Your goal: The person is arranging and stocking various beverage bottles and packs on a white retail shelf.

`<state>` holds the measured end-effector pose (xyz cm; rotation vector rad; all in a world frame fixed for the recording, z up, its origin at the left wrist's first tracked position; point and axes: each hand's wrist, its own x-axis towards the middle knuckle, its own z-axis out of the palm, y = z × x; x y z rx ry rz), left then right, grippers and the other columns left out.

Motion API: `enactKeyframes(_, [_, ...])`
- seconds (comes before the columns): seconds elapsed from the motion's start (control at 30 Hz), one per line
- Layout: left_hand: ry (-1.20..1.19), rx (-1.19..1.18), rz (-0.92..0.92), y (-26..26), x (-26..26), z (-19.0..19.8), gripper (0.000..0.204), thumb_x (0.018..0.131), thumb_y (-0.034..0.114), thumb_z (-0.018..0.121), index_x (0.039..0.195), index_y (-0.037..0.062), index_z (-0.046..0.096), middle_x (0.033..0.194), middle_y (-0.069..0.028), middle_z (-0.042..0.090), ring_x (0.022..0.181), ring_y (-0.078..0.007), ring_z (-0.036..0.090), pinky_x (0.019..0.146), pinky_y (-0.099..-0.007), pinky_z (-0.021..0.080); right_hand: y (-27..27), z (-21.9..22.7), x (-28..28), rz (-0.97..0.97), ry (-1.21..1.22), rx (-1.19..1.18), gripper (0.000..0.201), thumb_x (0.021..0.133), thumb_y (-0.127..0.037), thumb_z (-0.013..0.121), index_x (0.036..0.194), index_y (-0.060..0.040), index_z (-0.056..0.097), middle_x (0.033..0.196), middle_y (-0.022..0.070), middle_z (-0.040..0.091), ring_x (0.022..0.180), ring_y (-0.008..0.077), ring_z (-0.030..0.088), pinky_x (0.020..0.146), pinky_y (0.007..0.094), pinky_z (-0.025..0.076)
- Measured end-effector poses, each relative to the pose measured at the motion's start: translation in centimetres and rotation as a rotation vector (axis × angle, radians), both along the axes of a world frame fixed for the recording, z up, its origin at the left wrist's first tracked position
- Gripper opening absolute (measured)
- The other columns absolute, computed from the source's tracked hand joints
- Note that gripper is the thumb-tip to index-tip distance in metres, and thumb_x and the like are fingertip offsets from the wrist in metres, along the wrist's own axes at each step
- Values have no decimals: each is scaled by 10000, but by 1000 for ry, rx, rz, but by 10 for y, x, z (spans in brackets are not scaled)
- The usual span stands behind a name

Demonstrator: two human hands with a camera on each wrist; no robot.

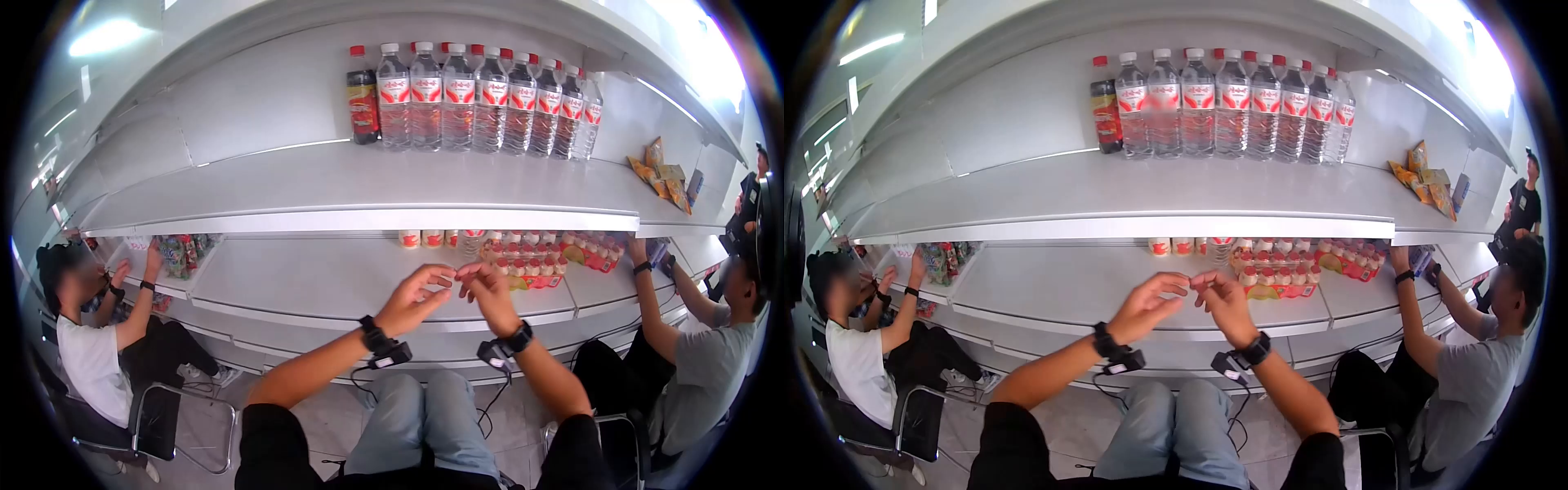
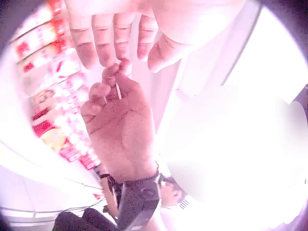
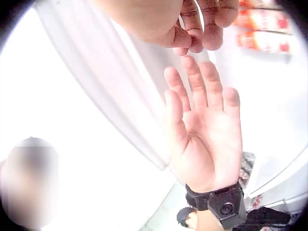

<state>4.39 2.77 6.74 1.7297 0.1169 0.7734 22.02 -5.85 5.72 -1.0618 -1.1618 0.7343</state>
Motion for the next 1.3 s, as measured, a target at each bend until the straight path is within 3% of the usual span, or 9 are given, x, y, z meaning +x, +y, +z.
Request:
enactKeyframes(0.1, [-113,62,-11,-9,-45,87,310,916,66,577,1215,10,513,1130,-66,589,1017,-147,582,847,-289,485,-20,106,-23,0,-118,151,146,926,-125,479,966,-41,591,867,34,634,625,75,553,553,203,423])
enactKeyframes(0.33, [-405,-33,318,78,-21,239,370,908,149,576,1245,24,486,1103,-76,598,969,-164,576,791,-309,470,79,228,-42,62,197,278,229,927,-193,519,1127,-99,579,1003,10,638,733,106,576,616,239,426])
enactKeyframes(0.5, [-257,-235,446,201,23,235,466,841,160,619,1270,71,461,1046,-50,579,999,-162,556,747,-346,482,190,231,-26,-48,395,138,273,905,-197,529,1164,-116,563,1018,-6,622,767,129,593,622,294,438])
enactKeyframes(0.63, [8,-184,525,211,24,212,291,832,230,646,1100,139,579,983,-9,594,980,-134,553,768,-354,465,205,219,-17,-42,346,70,332,894,-202,543,1217,-130,530,1004,-9,601,845,137,575,709,327,437])
enactKeyframes(0.8, [94,-50,402,207,28,208,393,831,280,661,1184,142,554,1090,6,609,1083,-144,528,899,-360,405,199,215,-26,-74,212,46,546,819,-201,607,1325,-66,454,969,40,594,862,157,573,706,392,442])
enactKeyframes(0.93, [95,77,457,212,34,204,512,741,192,774,1177,18,571,1083,-72,667,969,-167,622,818,-287,483,201,215,-26,-97,163,-15,504,889,-161,531,1369,-74,408,1016,26,614,877,145,587,711,334,446])
enactKeyframes(1.03, [187,103,480,209,32,203,561,794,287,685,1286,101,492,1164,-19,616,1098,-161,542,885,-357,421,204,212,-23,-68,132,-12,523,886,-174,546,1378,-78,399,1034,24,616,892,147,588,719,337,449])
enactKeyframes(1.07, [219,110,445,217,30,204,586,783,292,694,1296,98,484,1174,-31,607,1094,-169,544,872,-353,434,205,210,-23,-68,164,44,554,834,-174,589,1338,-4,437,1019,86,613,895,187,605,658,366,447])
enactKeyframes(1.3, [245,156,508,227,36,200,657,785,326,719,1335,102,439,1167,-33,602,1082,-173,546,872,-359,443,202,215,-24,-24,138,-26,365,826,-187,595,1167,-65,554,997,52,615,851,173,592,670,344,436])
